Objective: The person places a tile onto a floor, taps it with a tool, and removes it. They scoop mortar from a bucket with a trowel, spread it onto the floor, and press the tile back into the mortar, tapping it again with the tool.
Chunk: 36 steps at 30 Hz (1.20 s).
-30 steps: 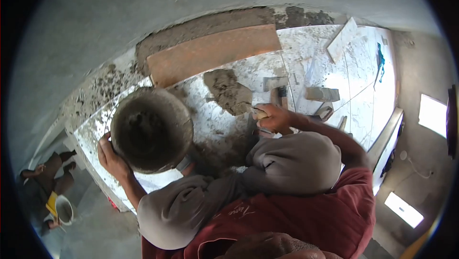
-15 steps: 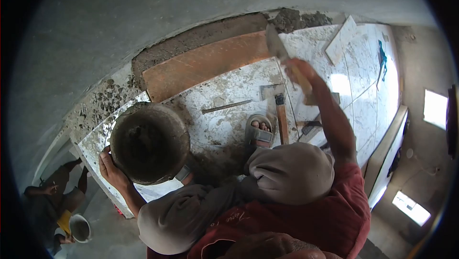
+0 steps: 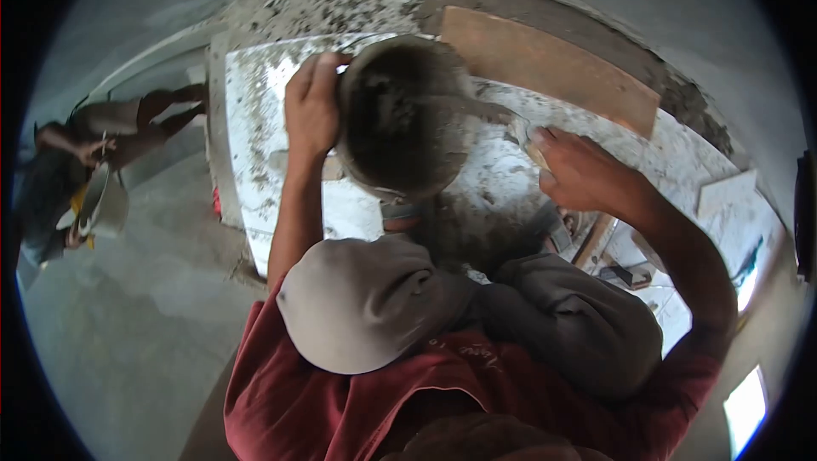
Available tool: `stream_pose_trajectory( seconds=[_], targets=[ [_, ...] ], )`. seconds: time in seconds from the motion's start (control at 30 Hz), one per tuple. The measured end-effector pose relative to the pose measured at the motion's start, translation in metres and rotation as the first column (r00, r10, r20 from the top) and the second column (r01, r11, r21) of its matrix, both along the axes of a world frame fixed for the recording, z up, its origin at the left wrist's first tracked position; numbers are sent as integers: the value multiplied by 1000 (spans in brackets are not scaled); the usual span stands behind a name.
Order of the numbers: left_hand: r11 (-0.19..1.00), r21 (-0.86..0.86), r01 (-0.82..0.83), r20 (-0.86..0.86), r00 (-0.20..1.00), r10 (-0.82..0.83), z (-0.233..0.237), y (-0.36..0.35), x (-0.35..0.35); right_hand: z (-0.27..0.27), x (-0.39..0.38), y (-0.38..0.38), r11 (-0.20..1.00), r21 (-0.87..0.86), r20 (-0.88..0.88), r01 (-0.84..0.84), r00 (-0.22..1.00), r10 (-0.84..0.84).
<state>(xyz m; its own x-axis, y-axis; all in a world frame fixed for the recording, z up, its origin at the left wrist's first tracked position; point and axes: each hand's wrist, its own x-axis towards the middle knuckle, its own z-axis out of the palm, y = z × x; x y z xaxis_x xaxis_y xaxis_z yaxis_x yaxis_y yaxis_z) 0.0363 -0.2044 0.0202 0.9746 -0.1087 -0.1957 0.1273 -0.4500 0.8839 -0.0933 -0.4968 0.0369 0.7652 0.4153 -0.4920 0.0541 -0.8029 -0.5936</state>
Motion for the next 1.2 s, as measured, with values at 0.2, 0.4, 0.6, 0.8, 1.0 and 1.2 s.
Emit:
stream_pose_trajectory(
  seconds=[0.2,0.4,0.6,0.8,1.0,1.2],
  targets=[
    [992,-127,-18,-42,999,13,-3,2,-6,-31,53,74,927,-312,247,-206,925,288],
    [985,-175,-7,-68,998,-5,-4,17,-4,-34,13,86,878,-324,163,-353,893,419],
    [986,-147,75,-92,992,-89,-2,4,-6,-40,27,86,956,-258,510,-144,820,261],
    [991,-111,70,-92,993,-80,-5,9,-2,-18,31,85,968,-153,313,-201,919,240],
    [991,-106,82,-59,994,-88,3,-5,-1,-22,-21,106,851,-437,330,-293,827,454],
    [995,-93,23,-87,996,-31,-4,-5,17,0,32,76,899,-390,509,-197,768,389]
  ],
)
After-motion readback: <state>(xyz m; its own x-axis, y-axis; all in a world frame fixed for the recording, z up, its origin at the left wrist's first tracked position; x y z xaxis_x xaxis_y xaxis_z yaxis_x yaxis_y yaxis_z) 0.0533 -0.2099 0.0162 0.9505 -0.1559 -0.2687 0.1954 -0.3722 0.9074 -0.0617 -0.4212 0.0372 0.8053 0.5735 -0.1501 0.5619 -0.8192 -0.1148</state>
